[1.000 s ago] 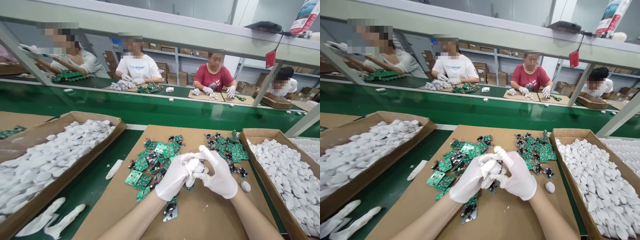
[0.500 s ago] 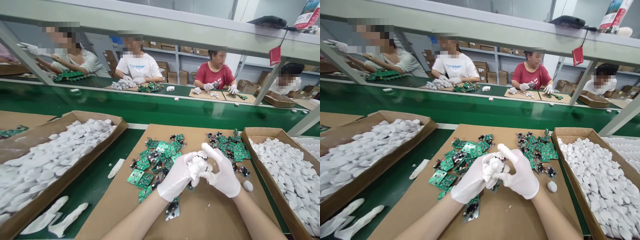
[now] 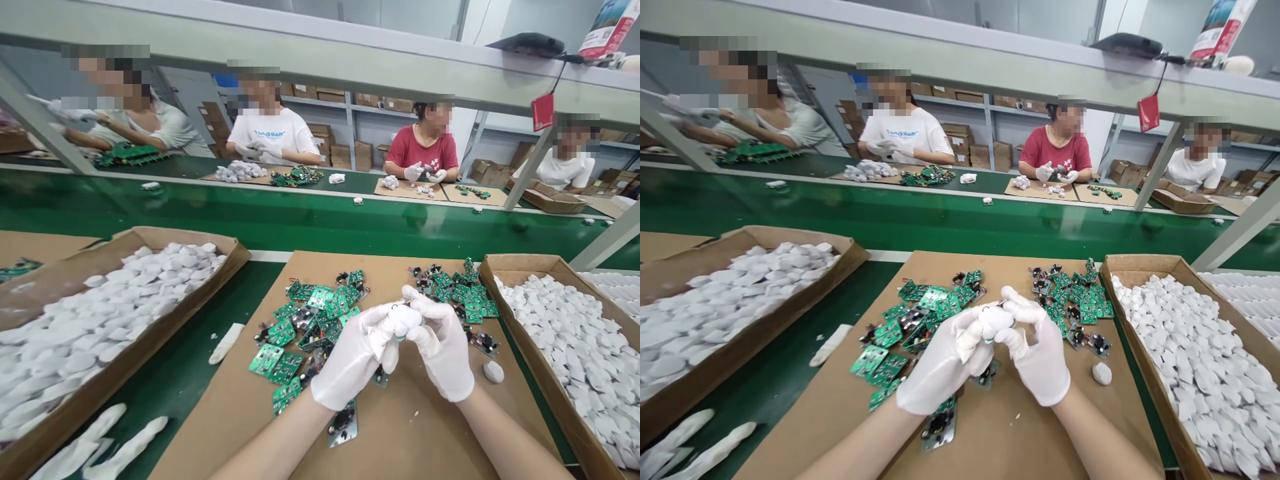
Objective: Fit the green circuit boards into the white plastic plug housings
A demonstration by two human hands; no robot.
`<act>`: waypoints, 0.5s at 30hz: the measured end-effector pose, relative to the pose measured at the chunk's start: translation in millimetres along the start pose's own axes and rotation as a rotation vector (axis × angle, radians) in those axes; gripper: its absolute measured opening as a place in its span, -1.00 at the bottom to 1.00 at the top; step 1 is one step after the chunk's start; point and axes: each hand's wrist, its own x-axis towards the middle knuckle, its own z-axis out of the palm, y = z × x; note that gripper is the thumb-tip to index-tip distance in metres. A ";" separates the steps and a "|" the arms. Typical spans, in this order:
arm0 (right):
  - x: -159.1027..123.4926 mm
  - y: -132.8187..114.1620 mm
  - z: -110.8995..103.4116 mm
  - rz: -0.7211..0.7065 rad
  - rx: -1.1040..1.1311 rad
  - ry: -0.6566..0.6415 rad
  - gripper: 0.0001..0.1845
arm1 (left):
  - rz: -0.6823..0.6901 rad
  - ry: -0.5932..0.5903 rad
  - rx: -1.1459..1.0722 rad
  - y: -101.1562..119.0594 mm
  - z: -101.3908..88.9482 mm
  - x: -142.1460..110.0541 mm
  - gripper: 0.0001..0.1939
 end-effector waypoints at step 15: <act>1.1 -9.8 0.5 -0.069 -0.129 -0.037 -0.66 | 0.088 0.105 0.022 -10.0 -4.7 -2.0 -0.32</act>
